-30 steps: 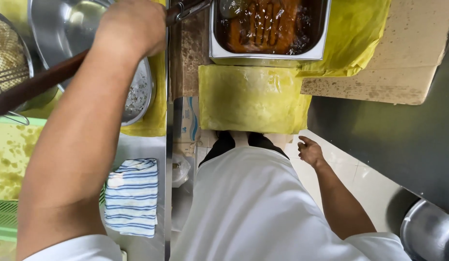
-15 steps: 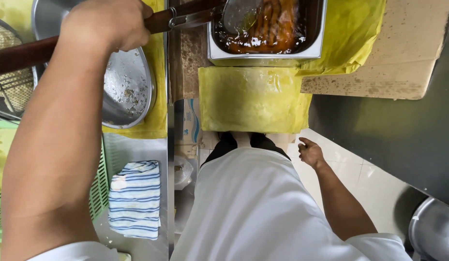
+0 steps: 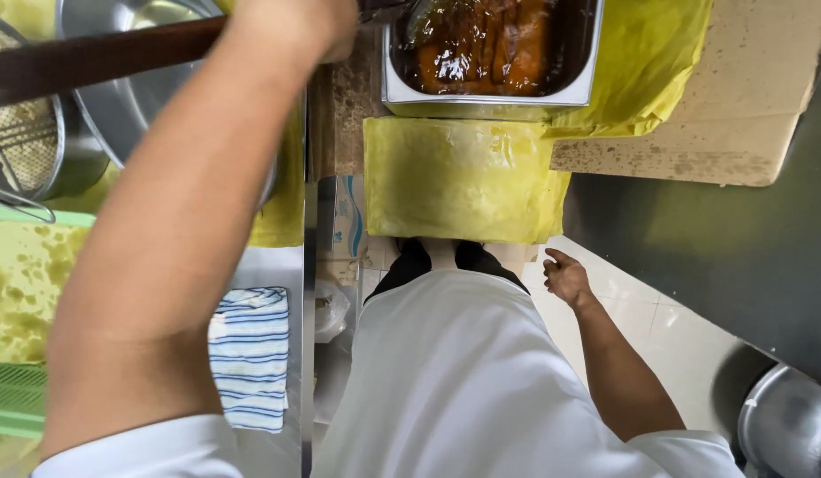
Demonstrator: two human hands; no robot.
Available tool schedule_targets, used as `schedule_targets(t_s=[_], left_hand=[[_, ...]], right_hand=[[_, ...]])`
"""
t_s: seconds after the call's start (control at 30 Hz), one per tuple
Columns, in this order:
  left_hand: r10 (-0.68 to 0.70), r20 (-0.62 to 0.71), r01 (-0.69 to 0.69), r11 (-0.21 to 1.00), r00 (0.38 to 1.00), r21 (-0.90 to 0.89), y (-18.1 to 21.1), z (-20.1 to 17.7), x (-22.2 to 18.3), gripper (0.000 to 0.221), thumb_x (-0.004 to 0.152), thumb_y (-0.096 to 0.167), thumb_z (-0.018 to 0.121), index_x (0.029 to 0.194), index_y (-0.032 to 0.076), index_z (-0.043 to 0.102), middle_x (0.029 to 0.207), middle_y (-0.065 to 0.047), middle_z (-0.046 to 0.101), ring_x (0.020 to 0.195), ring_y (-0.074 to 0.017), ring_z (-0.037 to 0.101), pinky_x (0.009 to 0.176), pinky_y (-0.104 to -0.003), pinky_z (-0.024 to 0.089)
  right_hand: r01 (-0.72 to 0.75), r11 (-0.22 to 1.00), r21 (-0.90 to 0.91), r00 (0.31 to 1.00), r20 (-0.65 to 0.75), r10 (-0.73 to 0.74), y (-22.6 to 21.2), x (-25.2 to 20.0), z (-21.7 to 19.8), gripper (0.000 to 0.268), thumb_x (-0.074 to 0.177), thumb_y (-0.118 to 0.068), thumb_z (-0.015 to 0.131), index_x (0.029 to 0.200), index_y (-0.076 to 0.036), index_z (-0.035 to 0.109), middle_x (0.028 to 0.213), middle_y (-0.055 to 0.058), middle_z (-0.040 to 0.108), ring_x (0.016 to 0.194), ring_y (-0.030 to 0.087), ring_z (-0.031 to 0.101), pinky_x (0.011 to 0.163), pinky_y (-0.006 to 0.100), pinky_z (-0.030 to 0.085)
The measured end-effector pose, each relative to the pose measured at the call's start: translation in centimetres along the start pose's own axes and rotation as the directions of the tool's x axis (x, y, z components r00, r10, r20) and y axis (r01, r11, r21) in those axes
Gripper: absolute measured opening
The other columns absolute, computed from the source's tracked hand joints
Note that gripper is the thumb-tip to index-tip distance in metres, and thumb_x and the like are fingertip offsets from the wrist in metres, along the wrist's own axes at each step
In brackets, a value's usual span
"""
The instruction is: The person is frying chips in a deep fryer, stirring them with a wooden paddle, and then transferring the finished chips into a large storage box using a strainer.
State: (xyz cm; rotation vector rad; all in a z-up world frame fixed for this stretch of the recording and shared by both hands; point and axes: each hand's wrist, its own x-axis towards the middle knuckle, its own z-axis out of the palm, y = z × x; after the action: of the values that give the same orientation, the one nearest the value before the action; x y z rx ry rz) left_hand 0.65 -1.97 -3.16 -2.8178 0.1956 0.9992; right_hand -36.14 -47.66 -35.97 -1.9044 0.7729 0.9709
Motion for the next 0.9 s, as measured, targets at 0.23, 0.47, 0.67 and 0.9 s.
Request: schedule_targets(t_s=[0.23, 0.47, 0.67, 0.9], left_hand=[[-0.053, 0.218, 0.128, 0.93, 0.974, -0.345, -0.5, 0.5, -3.1, 0.024, 0.09, 0.005, 0.07, 0.075, -0.013, 0.073, 0.058, -0.026, 0.067, 0.045, -0.0377, 0.067, 0.046, -0.053, 0.06], [0.046, 0.344, 0.172, 0.799, 0.938, -0.577, 1.1, 5.1, -2.0, 0.028, 0.101, 0.008, 0.063, 0.123, -0.01, 0.066, 0.075, -0.024, 0.07, 0.053, -0.0263, 0.065, 0.053, -0.043, 0.063], [0.157, 0.257, 0.083, 0.683, 0.954, -0.726, 2.8, 11.8, -0.3, 0.033, 0.101, 0.014, 0.063, 0.128, -0.005, 0.063, 0.073, -0.017, 0.07, 0.053, -0.0223, 0.068, 0.052, -0.041, 0.066], [0.073, 0.175, 0.157, 0.204, 0.982, -0.966, 4.1, 18.8, -5.2, 0.05, 0.102, 0.012, 0.062, 0.146, -0.007, 0.048, 0.076, -0.011, 0.069, 0.05, -0.0123, 0.062, 0.042, -0.025, 0.061]], right_hand=[[-0.023, 1.0, -0.012, 1.0, -0.004, 0.023, 1.8, -0.3, 0.3, 0.04, 0.105, -0.017, 0.054, 0.142, -0.005, 0.061, 0.087, 0.025, 0.071, 0.073, 0.03, 0.073, 0.066, 0.039, 0.068], [0.004, 1.0, -0.026, 1.0, -0.001, -0.004, 1.8, -0.1, 0.0, 0.04, 0.105, -0.016, 0.053, 0.142, -0.003, 0.06, 0.084, 0.024, 0.07, 0.073, 0.029, 0.072, 0.066, 0.037, 0.067], [0.047, 0.999, 0.018, 0.998, -0.03, -0.047, 0.4, -0.5, -0.6, 0.039, 0.105, -0.016, 0.053, 0.141, -0.001, 0.06, 0.084, 0.024, 0.069, 0.072, 0.03, 0.071, 0.065, 0.037, 0.066], [0.137, 0.98, 0.143, 0.99, -0.033, -0.134, -3.3, -0.8, 0.4, 0.04, 0.106, -0.015, 0.055, 0.143, 0.0, 0.059, 0.094, 0.027, 0.069, 0.073, 0.028, 0.069, 0.068, 0.037, 0.065]])
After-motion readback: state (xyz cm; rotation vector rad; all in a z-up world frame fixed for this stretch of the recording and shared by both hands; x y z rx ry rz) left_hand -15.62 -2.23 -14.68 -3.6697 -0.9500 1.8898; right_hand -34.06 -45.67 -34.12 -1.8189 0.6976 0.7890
